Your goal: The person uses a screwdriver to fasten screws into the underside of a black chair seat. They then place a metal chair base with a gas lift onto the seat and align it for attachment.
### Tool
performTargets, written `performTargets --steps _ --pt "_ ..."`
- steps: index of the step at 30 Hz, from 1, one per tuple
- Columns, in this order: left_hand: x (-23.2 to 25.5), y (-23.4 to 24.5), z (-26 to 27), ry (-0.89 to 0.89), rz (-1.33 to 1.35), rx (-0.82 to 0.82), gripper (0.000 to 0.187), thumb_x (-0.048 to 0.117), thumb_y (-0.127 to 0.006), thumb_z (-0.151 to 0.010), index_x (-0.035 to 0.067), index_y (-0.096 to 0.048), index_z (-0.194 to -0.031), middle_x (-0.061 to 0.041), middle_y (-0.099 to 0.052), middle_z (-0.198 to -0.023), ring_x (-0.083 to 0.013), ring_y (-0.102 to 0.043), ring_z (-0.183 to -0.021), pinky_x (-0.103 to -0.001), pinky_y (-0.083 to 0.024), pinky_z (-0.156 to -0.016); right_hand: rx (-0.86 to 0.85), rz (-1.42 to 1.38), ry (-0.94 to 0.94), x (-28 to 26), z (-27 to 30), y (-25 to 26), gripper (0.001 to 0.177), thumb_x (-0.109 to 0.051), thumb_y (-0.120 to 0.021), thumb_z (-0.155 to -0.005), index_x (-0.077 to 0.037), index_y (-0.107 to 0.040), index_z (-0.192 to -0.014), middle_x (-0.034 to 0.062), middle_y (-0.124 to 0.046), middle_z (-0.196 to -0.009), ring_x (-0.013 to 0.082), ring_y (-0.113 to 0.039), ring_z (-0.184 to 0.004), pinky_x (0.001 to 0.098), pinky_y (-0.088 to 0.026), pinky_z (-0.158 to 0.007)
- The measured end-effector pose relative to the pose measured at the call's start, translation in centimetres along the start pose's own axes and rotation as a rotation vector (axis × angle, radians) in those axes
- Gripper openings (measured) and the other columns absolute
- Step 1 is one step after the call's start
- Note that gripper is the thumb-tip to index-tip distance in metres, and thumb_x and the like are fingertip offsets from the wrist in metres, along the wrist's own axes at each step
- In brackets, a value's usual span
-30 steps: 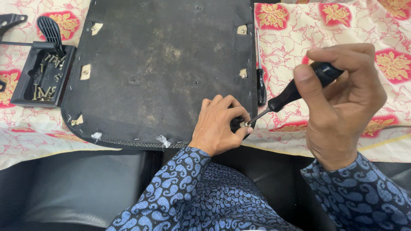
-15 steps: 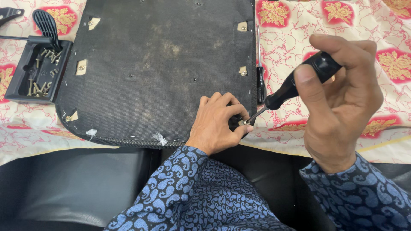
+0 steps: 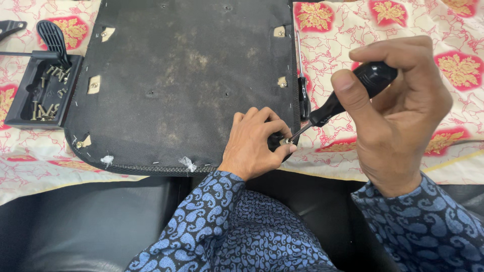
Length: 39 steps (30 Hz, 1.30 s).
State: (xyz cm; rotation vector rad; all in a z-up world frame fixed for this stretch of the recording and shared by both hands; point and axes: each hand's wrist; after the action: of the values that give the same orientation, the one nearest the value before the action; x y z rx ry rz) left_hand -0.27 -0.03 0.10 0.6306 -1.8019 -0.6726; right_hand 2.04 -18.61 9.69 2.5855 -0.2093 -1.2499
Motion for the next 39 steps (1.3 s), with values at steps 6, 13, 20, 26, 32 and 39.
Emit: performTargets --steps 6,13,20,26,32,39 --pt "0.1 0.1 0.0 0.003 -0.007 0.003 0.022 0.037 -0.084 -0.071 0.02 -0.078 -0.083 0.004 -0.064 -0.095 -0.0189 -0.055 -0.094 -0.039 -0.037 -0.089 -0.028 -0.255 -0.045 -1.0 -1.0 -0.3 0.033 -0.018 -0.06 -0.113 -0.002 -0.057 -0.142 0.006 -0.059 -0.126 0.0105 -0.058 -0.113 0.0255 -0.049 -0.103" --pt "0.3 0.2 -0.1 0.007 -0.007 0.001 0.021 0.036 -0.084 -0.072 0.02 -0.079 -0.084 0.004 -0.065 -0.094 -0.0186 -0.055 -0.093 -0.038 -0.037 -0.089 0.0 -0.071 0.011 -0.9 -0.1 -0.1 0.024 -0.01 -0.064 -0.112 0.004 -0.058 -0.13 0.0108 -0.06 -0.123 0.014 -0.062 -0.105 0.0273 -0.053 -0.09" --pt "0.1 -0.1 0.1 -0.008 -0.016 0.012 0.021 0.037 -0.085 -0.072 0.02 -0.079 -0.083 0.004 -0.065 -0.093 -0.0187 -0.056 -0.093 -0.039 -0.036 -0.087 0.01 -0.15 0.003 0.3 -0.2 0.6 0.015 -0.008 -0.057 -0.117 0.002 -0.063 -0.128 0.009 -0.054 -0.112 0.0153 -0.053 -0.096 0.0255 -0.044 -0.09" --pt "0.2 -0.2 0.0 -0.006 -0.038 0.023 0.02 0.036 -0.085 -0.071 0.021 -0.078 -0.082 0.004 -0.065 -0.092 -0.0192 -0.056 -0.094 -0.039 -0.036 -0.088 -0.001 -0.216 -0.026 -1.7 0.0 0.1 0.028 -0.005 -0.054 -0.104 -0.002 -0.055 -0.131 0.0051 -0.062 -0.127 0.0127 -0.067 -0.113 0.0243 -0.057 -0.101" --pt "0.1 -0.3 -0.1 -0.007 -0.048 0.012 0.02 0.036 -0.086 -0.07 0.021 -0.079 -0.081 0.004 -0.066 -0.093 -0.0199 -0.057 -0.095 -0.039 -0.037 -0.088 0.055 -0.059 0.03 -0.5 0.3 0.8 0.018 0.002 -0.074 -0.109 0.003 -0.063 -0.123 0.0027 -0.056 -0.113 0.0074 -0.051 -0.088 0.0196 -0.044 -0.075" --pt "0.3 -0.2 0.0 0.01 -0.038 0.007 0.021 0.037 -0.085 -0.069 0.022 -0.079 -0.082 0.004 -0.066 -0.093 -0.0193 -0.057 -0.095 -0.038 -0.037 -0.09 -0.029 -0.388 -0.048 -0.7 0.0 0.8 0.021 -0.014 -0.061 -0.11 -0.006 -0.062 -0.13 0.0033 -0.063 -0.121 0.0065 -0.063 -0.107 0.0227 -0.054 -0.095"
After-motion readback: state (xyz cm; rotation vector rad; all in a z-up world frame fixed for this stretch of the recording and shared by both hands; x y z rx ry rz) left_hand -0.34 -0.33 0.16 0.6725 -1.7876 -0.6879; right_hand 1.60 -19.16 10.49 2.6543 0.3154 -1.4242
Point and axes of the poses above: each hand's wrist, its own z-axis away from the middle knuckle, its own y-axis out of the back of the hand, x = y × z
